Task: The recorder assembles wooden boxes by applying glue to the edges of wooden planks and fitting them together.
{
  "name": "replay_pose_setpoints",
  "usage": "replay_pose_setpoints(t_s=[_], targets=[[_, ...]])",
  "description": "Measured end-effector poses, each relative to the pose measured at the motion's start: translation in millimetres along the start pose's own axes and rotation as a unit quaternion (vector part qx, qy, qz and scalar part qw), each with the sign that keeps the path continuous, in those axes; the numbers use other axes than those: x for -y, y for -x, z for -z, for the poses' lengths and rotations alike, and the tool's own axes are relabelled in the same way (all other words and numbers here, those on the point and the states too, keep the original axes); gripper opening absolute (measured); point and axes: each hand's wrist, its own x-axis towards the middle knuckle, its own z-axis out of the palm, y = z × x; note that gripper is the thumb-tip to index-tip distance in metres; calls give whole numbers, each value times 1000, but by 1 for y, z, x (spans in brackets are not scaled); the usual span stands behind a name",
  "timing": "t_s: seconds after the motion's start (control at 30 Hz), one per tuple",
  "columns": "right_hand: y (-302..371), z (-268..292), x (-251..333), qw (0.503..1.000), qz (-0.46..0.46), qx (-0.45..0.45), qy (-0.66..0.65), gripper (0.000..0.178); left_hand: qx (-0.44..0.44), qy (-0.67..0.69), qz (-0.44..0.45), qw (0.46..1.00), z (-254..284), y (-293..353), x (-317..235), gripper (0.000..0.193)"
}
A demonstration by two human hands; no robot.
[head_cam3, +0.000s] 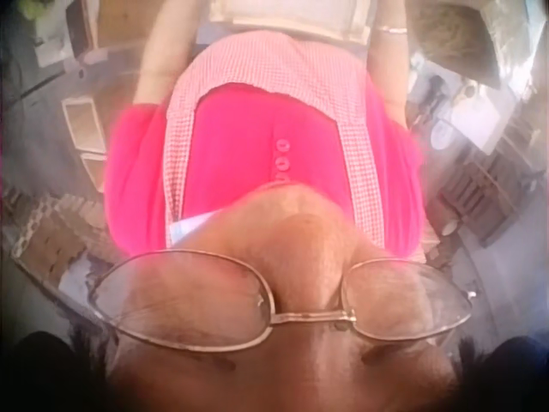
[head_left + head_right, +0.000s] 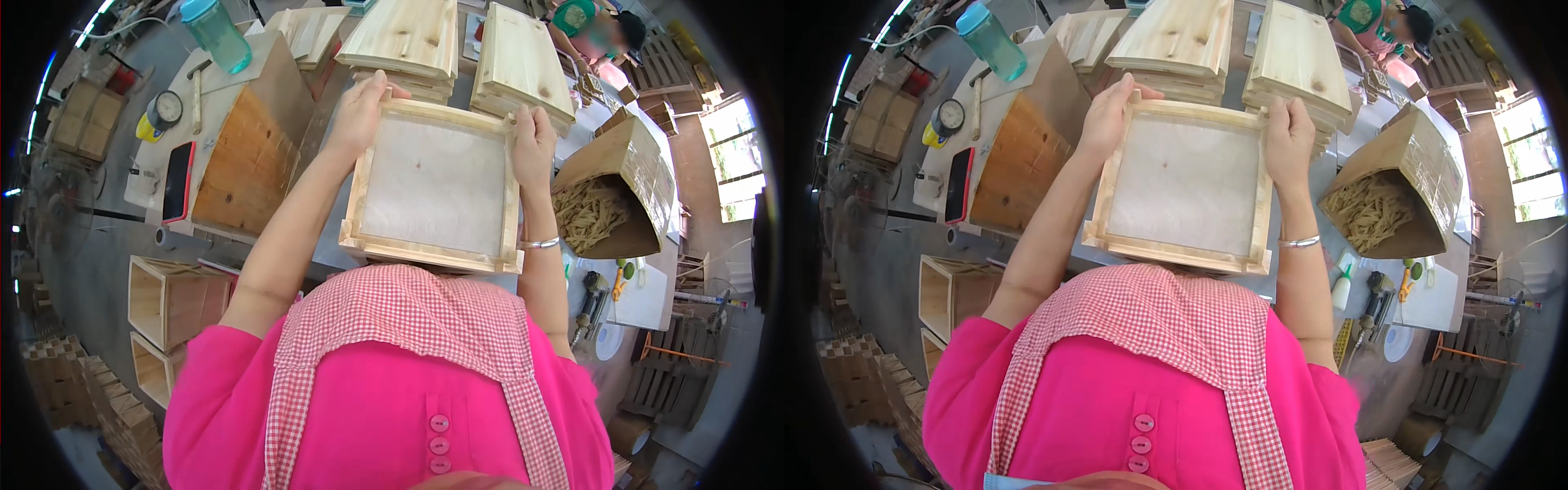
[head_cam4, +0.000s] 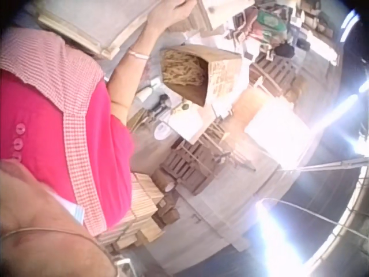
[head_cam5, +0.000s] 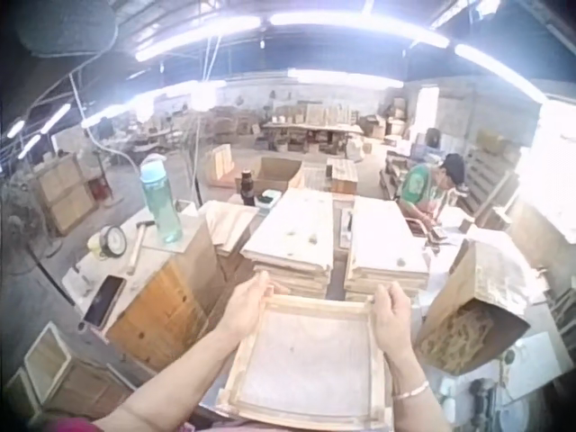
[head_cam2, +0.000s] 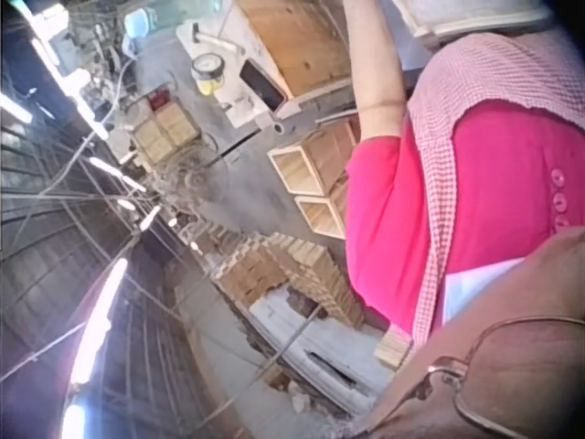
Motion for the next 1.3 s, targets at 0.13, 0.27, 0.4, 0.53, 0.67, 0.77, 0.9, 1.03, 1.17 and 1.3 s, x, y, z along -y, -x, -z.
replay_pose_setpoints(t_s=[0.13, 0.27, 0.4, 0.53, 0.67, 0.77, 0.9, 1.03, 1.17, 1.3], targets=[[11, 3, 6, 1000, -9, -22, -18, 33, 18, 25, -62, 998, 0, -11, 8, 45], [11, 9, 0, 997, 12, -68, 32, 31, -9, -70, -71, 995, -2, -7, 13, 51], [4, -5, -10, 993, 25, -97, 62, 28, -33, -150, -61, 986, 2, -7, 2, 54], [2, -4, -2, 993, -10, -117, -12, 25, 6, -92, -66, 994, 2, -12, 2, 49], [2, 7, -4, 989, -20, -145, -26, 23, 48, -80, -60, 994, 2, -23, 3, 46], [12, 23, -13, 989, -3, -123, -79, 19, 48, -67, -39, 996, 8, -23, 3, 46], [36, 109, -133, 961, -99, -248, 74, 17, 34, -90, -47, 994, 11, -14, 1, 44], [41, 200, -268, 873, -149, -246, 394, 20, 24, -55, -18, 998, 1, -8, -5, 43], [33, 228, -325, 870, -113, -144, 458, 23, 13, -38, -4, 999, -3, -4, -7, 42], [43, 220, -340, 862, -293, 1, 413, 25, 8, -23, 1, 1000, -6, -5, -7, 42]])
